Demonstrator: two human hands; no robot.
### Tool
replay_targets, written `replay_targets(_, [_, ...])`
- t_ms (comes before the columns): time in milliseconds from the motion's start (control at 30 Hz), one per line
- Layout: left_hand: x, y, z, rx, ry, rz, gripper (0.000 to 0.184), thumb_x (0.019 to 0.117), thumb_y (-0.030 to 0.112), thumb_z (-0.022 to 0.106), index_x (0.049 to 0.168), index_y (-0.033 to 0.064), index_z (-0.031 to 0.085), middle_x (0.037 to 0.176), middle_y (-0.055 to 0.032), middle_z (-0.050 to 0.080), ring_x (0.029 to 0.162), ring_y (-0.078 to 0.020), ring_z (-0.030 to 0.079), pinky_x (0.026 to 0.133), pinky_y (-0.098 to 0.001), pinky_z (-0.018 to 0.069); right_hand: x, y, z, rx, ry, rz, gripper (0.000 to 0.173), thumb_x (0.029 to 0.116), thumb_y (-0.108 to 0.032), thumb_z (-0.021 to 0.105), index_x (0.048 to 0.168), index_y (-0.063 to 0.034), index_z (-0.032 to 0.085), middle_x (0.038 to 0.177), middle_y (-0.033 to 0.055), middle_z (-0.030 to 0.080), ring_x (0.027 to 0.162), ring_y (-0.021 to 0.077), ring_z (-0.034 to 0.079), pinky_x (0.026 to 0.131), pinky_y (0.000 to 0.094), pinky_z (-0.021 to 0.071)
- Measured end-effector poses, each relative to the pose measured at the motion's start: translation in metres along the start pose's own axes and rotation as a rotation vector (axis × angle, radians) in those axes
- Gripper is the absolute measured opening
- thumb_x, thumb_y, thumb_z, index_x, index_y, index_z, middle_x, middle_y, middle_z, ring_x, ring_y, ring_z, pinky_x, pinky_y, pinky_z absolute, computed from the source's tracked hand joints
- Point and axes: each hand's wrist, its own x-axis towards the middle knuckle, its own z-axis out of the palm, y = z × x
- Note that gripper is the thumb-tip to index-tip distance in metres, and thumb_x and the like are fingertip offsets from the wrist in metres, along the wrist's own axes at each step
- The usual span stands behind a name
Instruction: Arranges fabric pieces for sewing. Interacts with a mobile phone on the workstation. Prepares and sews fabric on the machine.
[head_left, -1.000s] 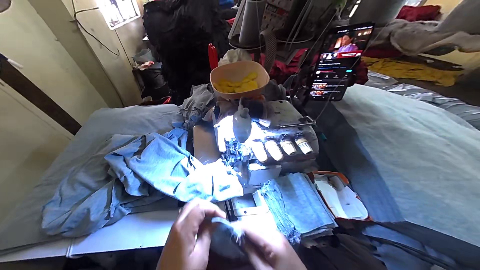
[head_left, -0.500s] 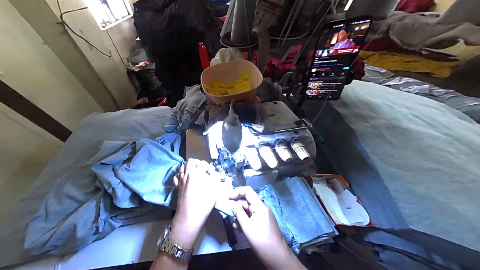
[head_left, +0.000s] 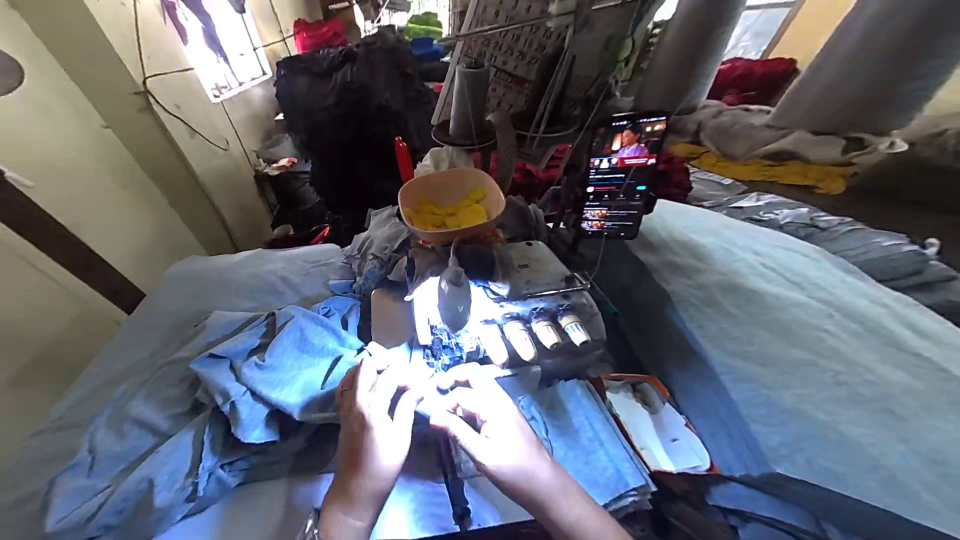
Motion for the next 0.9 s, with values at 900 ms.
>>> replay_targets(900, [0.070,0.013,-0.042,-0.243,-0.546,0.321,0.014,0.0957,0.018,0.063,0.101,0.0161,0.075,0.107,0.0009,0.072,0.112,-0.0157,0.064,0.106,-0.0460,0.0435,0.039,-0.032,-0.026,0.049,-0.439,0.181,0.038,0.1033,-0.036,0.053,0.092,-0.0052,0.071,0.079,0.0002,0.062,0.077,0.0053,0.057,0.073,0.0291,0.0472])
